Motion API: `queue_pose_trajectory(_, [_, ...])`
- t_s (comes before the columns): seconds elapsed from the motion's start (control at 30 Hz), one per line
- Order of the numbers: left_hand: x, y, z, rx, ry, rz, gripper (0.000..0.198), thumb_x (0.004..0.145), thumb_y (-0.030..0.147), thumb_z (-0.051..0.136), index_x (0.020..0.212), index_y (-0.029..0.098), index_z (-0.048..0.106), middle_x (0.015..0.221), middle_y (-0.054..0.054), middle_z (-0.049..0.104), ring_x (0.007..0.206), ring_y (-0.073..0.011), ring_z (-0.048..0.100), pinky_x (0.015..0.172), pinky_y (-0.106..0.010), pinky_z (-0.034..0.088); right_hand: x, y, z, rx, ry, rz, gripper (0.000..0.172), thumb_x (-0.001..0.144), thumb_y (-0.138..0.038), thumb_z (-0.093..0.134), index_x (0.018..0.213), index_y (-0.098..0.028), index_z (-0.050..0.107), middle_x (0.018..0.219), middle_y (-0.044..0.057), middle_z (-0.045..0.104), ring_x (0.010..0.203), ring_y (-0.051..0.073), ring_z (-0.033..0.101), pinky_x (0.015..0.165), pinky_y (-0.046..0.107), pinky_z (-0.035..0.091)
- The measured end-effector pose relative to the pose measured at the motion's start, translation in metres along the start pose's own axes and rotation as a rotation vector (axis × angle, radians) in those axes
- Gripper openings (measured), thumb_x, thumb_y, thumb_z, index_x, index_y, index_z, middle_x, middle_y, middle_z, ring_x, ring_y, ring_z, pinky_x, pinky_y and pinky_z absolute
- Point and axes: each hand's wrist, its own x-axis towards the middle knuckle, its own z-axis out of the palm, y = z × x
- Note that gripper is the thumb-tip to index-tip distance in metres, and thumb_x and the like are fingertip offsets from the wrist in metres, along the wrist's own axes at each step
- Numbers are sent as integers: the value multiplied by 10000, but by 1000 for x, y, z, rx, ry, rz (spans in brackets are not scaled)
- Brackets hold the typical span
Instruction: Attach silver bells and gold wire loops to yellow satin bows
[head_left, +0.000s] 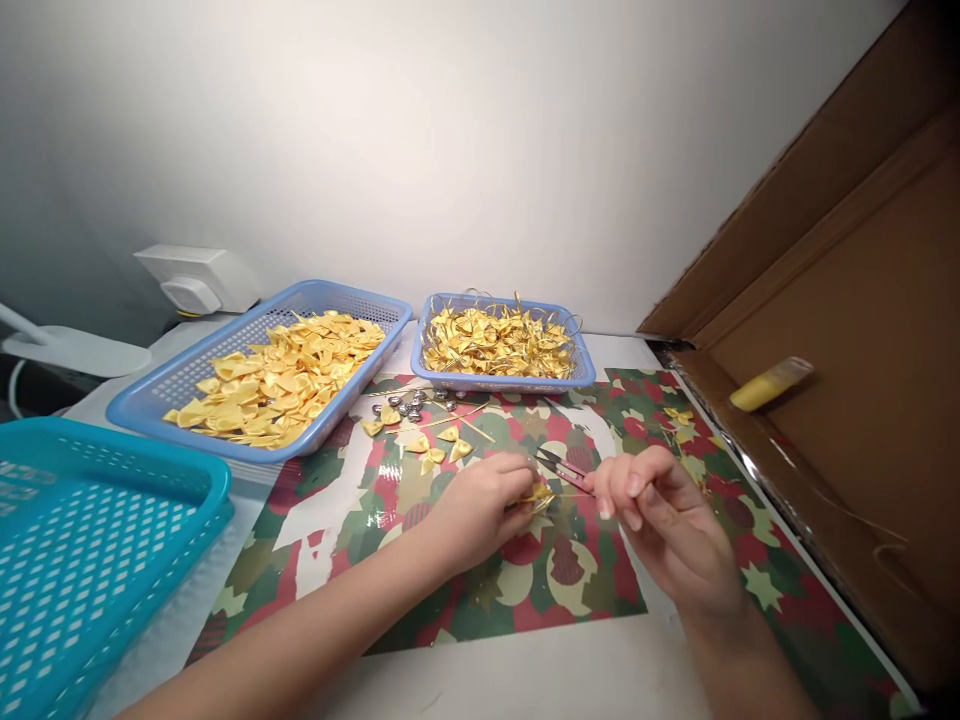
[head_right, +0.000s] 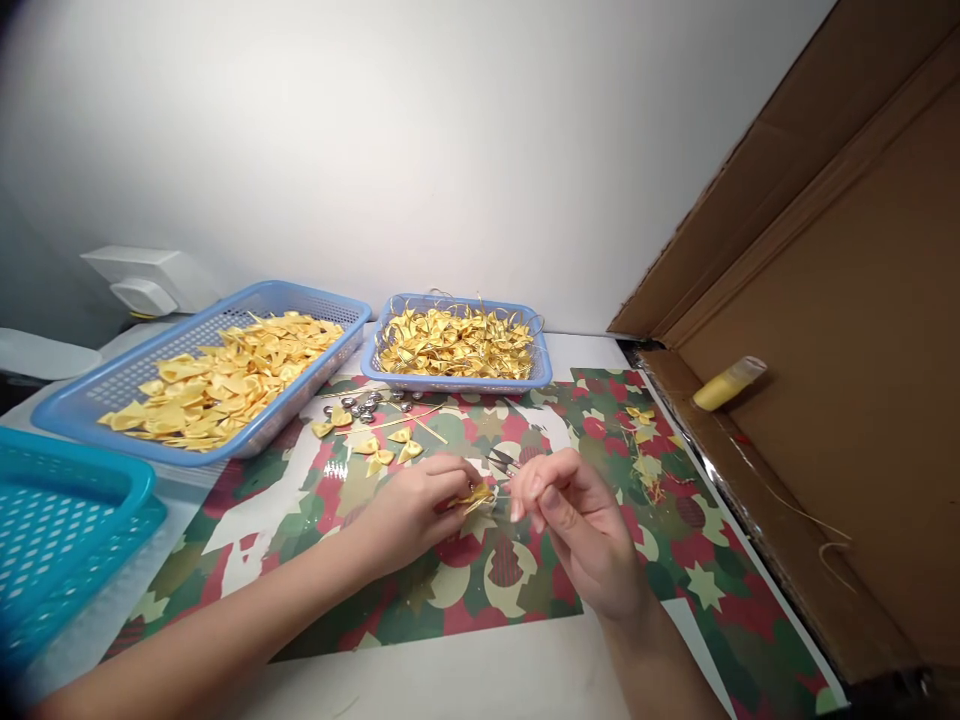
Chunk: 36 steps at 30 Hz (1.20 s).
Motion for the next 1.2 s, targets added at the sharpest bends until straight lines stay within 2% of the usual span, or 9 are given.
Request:
queue_pose_trajectory(0.07, [0, -1, 1, 123, -48, 103, 132, 835, 85, 516, 766, 191, 555, 815, -41, 647, 769, -182, 588, 657, -272, 439, 0, 0, 2, 41, 25, -3, 175, 949, -375, 517, 818, -259, 531, 555, -51, 377, 535, 121, 428, 669, 318, 472])
queue_pose_trajectory(0.17, [0, 0, 1, 250, -53, 154, 123, 815, 83, 531, 751, 188, 537, 726, -29, 605, 678, -179, 555, 591, -271, 393, -2, 2, 5, 109, 37, -2, 152, 967, -347, 492, 846, -272, 543, 572, -54, 324, 526, 106, 359, 588, 262, 414])
queue_pose_trajectory(0.3, [1, 6, 0, 202, -67, 5, 149, 742, 63, 552, 694, 193, 498, 692, -7, 570, 638, -155, 525, 564, -246, 366, -6, 1, 12, 170, 48, 25, 146, 968, -329, 492, 842, -276, 543, 602, -47, 316, 546, 106, 357, 565, 257, 383])
queue_pose_trajectory(0.53, [5, 13, -7, -85, -79, -332, 132, 648, 60, 556, 640, 185, 516, 634, 19, 546, 593, -126, 484, 545, -222, 353, -10, -4, 20, 248, 66, 12, 146, 964, -335, 500, 836, -284, 549, 576, -48, 289, 540, 109, 325, 566, 256, 377])
queue_pose_trajectory(0.73, [5, 10, -4, -335, -138, -485, 92, 646, 83, 545, 634, 174, 558, 600, 15, 586, 565, -127, 514, 521, -228, 350, -12, -1, 25, 383, 50, 73, 143, 962, -311, 509, 843, -270, 576, 603, -46, 287, 562, 104, 317, 582, 244, 357])
queue_pose_trajectory(0.87, [7, 9, 0, -627, -35, -610, 84, 630, 133, 593, 604, 177, 525, 552, 37, 544, 535, -109, 494, 519, -219, 352, -16, -1, 32, 490, -5, 88, 142, 959, -326, 518, 851, -272, 592, 611, -44, 284, 570, 102, 301, 591, 238, 350])
queue_pose_trajectory(0.97, [10, 12, -1, -838, 74, -713, 168, 627, 187, 641, 555, 181, 489, 521, 36, 545, 521, -100, 502, 529, -213, 360, -20, -2, 35, 523, -29, 91, 129, 949, -354, 535, 863, -285, 602, 602, -44, 285, 569, 107, 300, 600, 248, 354])
queue_pose_trajectory(1.1, [13, 13, -4, -1017, 127, -811, 212, 642, 233, 678, 555, 174, 494, 554, 0, 607, 545, -101, 540, 549, -209, 373, -21, -1, 34, 528, -36, 104, 131, 933, -363, 562, 845, -278, 608, 594, -47, 283, 553, 99, 290, 593, 248, 356])
queue_pose_trajectory(1.2, [13, 9, -8, -1183, 164, -815, 267, 640, 253, 721, 566, 173, 477, 559, 14, 587, 562, -99, 559, 549, -201, 372, -18, -2, 31, 565, -40, 165, 140, 946, -332, 544, 844, -262, 610, 578, -54, 256, 537, 86, 271, 564, 222, 339])
